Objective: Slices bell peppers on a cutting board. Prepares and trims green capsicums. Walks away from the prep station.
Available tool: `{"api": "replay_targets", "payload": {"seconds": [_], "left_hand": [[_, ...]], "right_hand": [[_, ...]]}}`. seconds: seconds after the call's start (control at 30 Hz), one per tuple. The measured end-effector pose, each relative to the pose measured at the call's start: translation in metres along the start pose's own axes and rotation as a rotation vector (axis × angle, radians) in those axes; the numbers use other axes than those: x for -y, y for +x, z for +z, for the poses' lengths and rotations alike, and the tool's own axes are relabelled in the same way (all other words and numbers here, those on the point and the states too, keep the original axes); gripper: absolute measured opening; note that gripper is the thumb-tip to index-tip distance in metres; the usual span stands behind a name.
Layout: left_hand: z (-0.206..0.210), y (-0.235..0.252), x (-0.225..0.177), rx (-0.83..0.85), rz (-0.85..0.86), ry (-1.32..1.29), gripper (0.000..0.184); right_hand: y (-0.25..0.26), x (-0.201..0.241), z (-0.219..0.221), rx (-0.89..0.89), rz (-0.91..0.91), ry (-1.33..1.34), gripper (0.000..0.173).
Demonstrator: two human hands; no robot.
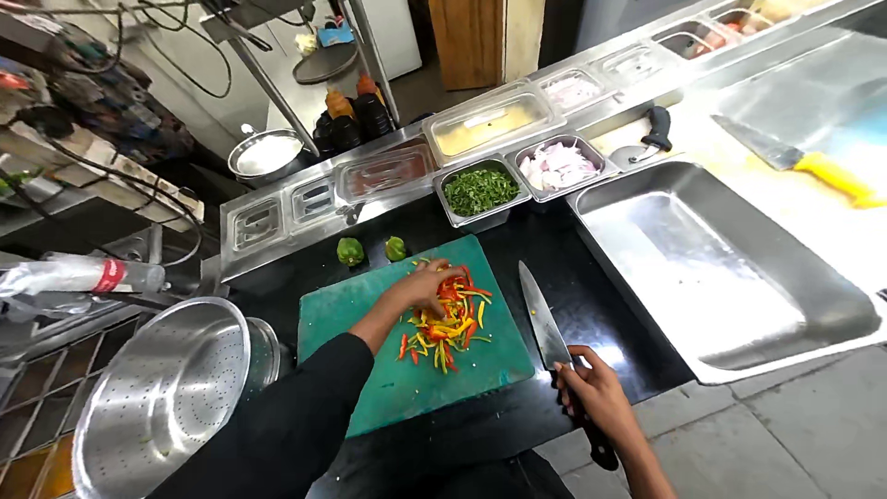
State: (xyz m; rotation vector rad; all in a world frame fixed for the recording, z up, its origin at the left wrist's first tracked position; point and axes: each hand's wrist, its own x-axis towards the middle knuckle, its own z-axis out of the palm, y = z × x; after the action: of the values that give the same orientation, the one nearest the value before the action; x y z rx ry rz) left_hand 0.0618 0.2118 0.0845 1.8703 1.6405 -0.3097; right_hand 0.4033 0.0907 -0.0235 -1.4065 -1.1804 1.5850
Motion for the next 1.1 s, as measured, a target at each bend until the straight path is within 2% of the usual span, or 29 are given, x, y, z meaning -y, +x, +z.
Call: {"api": "replay_targets", "payload": {"seconds": [0.07, 0.13, 0.27, 0.43, 0.7, 0.77, 0.93, 1.03, 1.1], "left_hand": [[-0.004, 0.004, -0.001, -0.005, 0.059, -0.008, 0.066], [-0.009, -0.001, 0.005, -0.011, 0.125, -0.022, 0.045], [-0.031, -0.035, 0.012, -0.043, 0.103, -0.067, 0.031], [-0.043, -0.074, 0.025, -0.146, 0.019, -0.261, 0.034], [-0.045, -0.104, 0.032, -0.058, -0.132, -0.722, 0.027], [-0.046, -0.111, 0.032, -0.115, -0.128, -0.735, 0.023], [-0.050, -0.124, 0.028, -0.226, -0.124, -0.697, 0.038], [-0.049, -0.129, 0.024, -0.185, -0.106, -0.706, 0.036], [-0.043, -0.126, 0.023, -0.115, -0.097, -0.600, 0.046]], "right_hand": [[0.001, 0.001, -0.001, 0.004, 0.007, 0.003, 0.029], [0.002, 0.000, -0.001, 0.008, 0.027, -0.005, 0.030], [0.003, -0.001, -0.002, 0.013, 0.050, -0.010, 0.031], [0.004, -0.001, -0.002, 0.024, 0.074, 0.002, 0.032], [0.007, -0.001, -0.004, 0.029, 0.075, 0.008, 0.029], [0.007, 0.000, -0.004, 0.028, 0.081, 0.004, 0.029], [0.008, -0.001, -0.005, 0.031, 0.075, 0.012, 0.027], [0.008, -0.001, -0.005, 0.034, 0.087, 0.018, 0.027], [0.008, 0.000, -0.005, 0.032, 0.095, 0.026, 0.027]]}}
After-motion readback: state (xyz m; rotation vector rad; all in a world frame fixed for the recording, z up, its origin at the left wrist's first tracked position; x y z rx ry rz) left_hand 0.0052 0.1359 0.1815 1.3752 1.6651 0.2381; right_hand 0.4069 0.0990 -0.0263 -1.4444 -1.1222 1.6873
